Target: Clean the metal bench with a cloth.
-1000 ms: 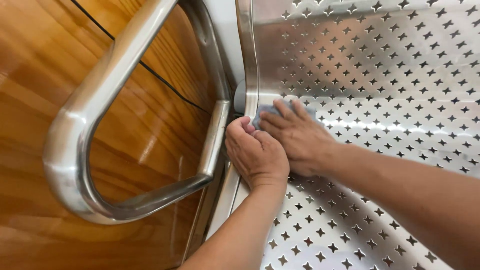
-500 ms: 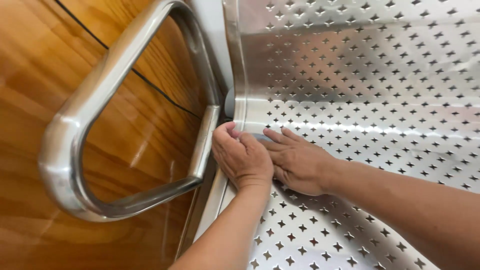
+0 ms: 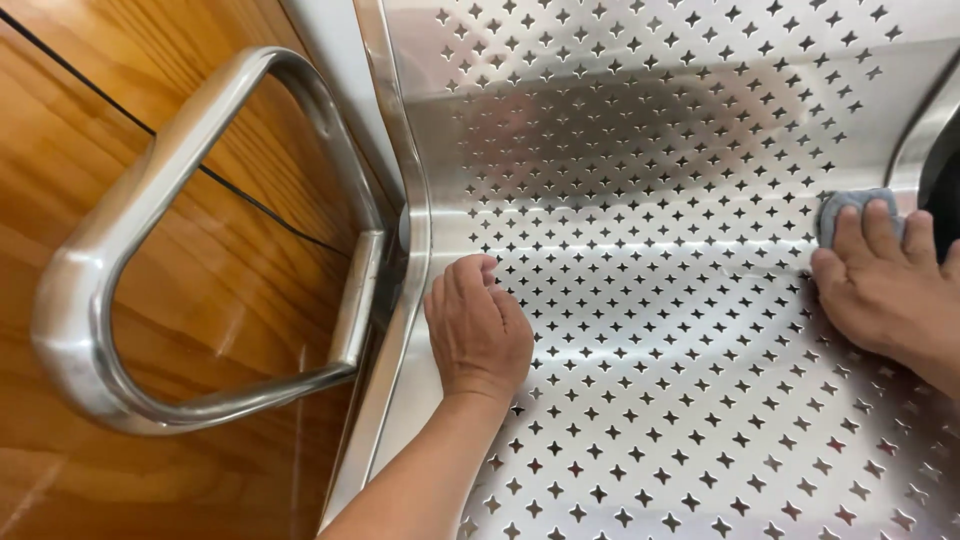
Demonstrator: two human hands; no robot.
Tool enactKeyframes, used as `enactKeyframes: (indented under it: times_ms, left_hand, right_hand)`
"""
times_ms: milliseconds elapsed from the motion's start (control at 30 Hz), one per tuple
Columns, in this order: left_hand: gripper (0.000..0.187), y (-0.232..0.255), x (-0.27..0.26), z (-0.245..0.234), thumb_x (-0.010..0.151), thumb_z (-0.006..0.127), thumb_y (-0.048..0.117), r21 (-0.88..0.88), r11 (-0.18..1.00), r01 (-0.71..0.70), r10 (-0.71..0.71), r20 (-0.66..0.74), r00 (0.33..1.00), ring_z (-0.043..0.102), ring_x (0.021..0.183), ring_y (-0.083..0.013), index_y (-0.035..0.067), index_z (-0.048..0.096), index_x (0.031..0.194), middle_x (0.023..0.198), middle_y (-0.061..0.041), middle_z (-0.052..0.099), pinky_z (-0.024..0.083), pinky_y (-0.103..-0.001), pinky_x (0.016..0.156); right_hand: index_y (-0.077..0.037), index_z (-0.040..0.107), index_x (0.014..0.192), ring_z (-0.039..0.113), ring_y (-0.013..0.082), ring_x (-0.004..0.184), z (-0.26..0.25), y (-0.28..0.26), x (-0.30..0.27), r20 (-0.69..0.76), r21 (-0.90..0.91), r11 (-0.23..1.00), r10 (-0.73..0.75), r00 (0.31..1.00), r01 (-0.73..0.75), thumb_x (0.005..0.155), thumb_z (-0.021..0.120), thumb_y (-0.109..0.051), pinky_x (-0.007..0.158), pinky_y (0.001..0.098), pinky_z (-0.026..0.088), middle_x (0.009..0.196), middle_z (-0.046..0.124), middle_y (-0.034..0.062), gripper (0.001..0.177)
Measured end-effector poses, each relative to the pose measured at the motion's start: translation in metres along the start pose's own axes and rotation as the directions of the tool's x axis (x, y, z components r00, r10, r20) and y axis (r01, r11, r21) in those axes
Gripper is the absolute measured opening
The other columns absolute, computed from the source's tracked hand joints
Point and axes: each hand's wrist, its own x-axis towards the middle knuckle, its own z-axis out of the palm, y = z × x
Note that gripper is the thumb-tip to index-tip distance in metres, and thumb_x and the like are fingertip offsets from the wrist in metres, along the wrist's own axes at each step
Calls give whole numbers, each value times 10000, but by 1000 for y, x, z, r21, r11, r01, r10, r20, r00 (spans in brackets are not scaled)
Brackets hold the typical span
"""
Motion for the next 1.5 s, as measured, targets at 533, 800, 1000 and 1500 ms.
enactKeyframes:
  times_ms: [533, 800, 1000, 1500]
  left_hand:
    - [215, 12, -14, -15, 910, 509, 109, 11, 999, 43, -43, 30, 999, 581, 1016, -314, 82, 555, 1119, 1022, -102, 650, 406, -465, 973]
    - [220, 16, -17, -12, 924, 493, 91, -2, 999, -46, 46, 86, 995, 591, 987, -313, 80, 560, 1133, 998, -106, 652, 416, -459, 943]
    - [232, 21, -21, -19, 909, 496, 83, 17, 999, -40, 37, 136, 990, 595, 979, -305, 77, 568, 1129, 975, -103, 652, 420, -459, 953]
    - [574, 62, -29, -14, 977, 436, 348, 308, 939, -150, -109, 683, 722, 212, 1479, -310, 73, 375, 1477, 1561, -159, 293, 140, -462, 1212]
  right_hand:
    - [-257, 145, 1633, 1, 296, 1573, -26, -170, -41, 233, 108, 911, -413, 880, 399, 1025, 207, -490, 1236, 561, 24, 1712, 49, -6, 654]
    - [-210, 106, 1623, -2, 338, 1568, -12, 3, -24, 128, -79, 992, 111, 986, -101, 992, 194, -591, 1197, 654, 22, 1712, 26, 28, 742]
    - [-198, 73, 1612, -54, 335, 1548, -32, -128, -55, 245, -65, 994, -69, 967, 87, 1004, 191, -540, 1192, 634, -42, 1702, -24, 29, 707]
    - [-234, 146, 1635, 42, 324, 1552, -28, -1, -46, 160, -93, 995, -30, 987, 45, 990, 257, -524, 1195, 623, 49, 1700, 72, 12, 717]
